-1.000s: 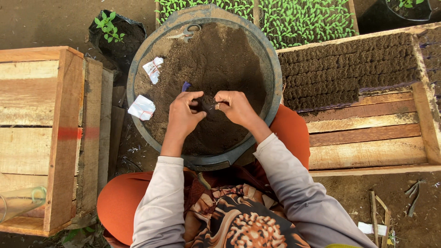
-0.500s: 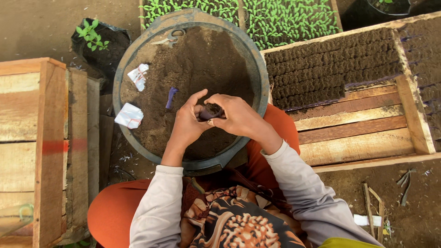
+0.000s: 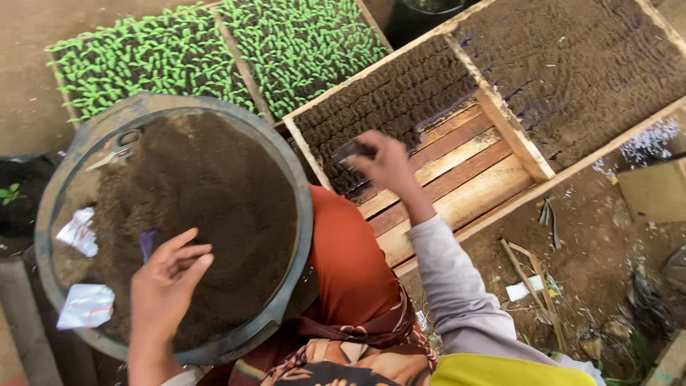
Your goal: The person scoops soil from a large basin into small purple seedling bags, places the filled bags into a wooden tray, and repeats the process. The person also handles small white seed packets and uses scissors resting on the basin.
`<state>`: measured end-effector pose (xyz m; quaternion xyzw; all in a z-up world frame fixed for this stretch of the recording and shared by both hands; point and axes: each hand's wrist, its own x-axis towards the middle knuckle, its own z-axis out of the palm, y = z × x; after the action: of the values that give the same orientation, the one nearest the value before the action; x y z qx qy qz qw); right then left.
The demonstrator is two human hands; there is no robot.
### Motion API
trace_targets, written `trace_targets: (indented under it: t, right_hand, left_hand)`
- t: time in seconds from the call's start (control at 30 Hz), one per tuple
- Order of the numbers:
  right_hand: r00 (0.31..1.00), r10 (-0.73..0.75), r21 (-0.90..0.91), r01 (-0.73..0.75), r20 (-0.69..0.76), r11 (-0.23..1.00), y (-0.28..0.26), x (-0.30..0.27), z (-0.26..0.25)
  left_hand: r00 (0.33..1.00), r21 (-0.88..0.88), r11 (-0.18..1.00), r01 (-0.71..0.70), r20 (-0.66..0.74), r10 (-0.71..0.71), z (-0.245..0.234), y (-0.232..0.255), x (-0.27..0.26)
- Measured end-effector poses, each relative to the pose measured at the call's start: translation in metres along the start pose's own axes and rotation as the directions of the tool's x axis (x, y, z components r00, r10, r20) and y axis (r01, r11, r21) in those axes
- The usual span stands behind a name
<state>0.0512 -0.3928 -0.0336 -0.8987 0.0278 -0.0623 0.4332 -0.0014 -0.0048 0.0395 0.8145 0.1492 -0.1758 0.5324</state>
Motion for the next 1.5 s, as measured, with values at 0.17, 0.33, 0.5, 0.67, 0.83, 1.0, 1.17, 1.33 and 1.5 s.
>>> trace_targets:
  t: [0.17,0.33,0.5,0.67,0.83,1.0,1.17,1.33,1.5]
  right_hand:
    - [0.865,0.377,-0.214,-0.458,-0.332,0.863,0.130,0.021,-0.057]
    - [0.695,0.499,-0.197,-0.665,-0.519,0.721,0.240,0.030,-0.064]
    - [0.793,0.434,-0.239,-0.562,-0.427,0.792,0.275,0.039,-0.039]
    - [0.801,0.504,-0.262,-0.587,-0.323,0.766,0.269,0.037,-0.033]
    - [0.794,0.532,-0.215,-0.597,-0.292,0.773,0.249,0.036,-0.035]
    - [0.746,0.633,-0.350,-0.661,-0.206,0.664,0.244,0.050,-0.038]
    - [0.962,0.193,-0.250,-0.239,-0.195,0.938,0.151,0.065,0.009]
    - [0.996,-0.085,0.102,0.089,-0.041,0.991,-0.061,0.041,0.065]
    - [0.930,-0.362,0.412,0.304,0.068,0.859,-0.139,0.015,0.146]
  left_hand:
    - [0.995,-0.037,0.997,0.063,-0.070,-0.066,-0.006,0.016,-0.005]
    - [0.988,-0.144,0.980,-0.137,-0.096,0.124,-0.019,-0.039,0.015]
    - [0.987,-0.151,0.982,-0.116,-0.127,0.097,-0.028,-0.039,0.012]
    - [0.982,-0.106,0.986,-0.125,-0.153,0.108,-0.039,-0.031,0.002]
    - [0.969,-0.148,0.971,-0.186,-0.190,0.157,-0.044,-0.038,0.001]
    - [0.959,-0.120,0.970,-0.211,-0.219,0.181,-0.047,-0.019,-0.011]
    - [0.895,0.001,0.972,-0.236,-0.391,0.217,-0.063,-0.050,0.011]
    - [0.767,0.184,0.911,-0.370,-0.493,0.411,-0.070,-0.099,0.042]
    - [0.835,0.244,0.954,-0.174,-0.478,0.274,-0.057,-0.116,0.061]
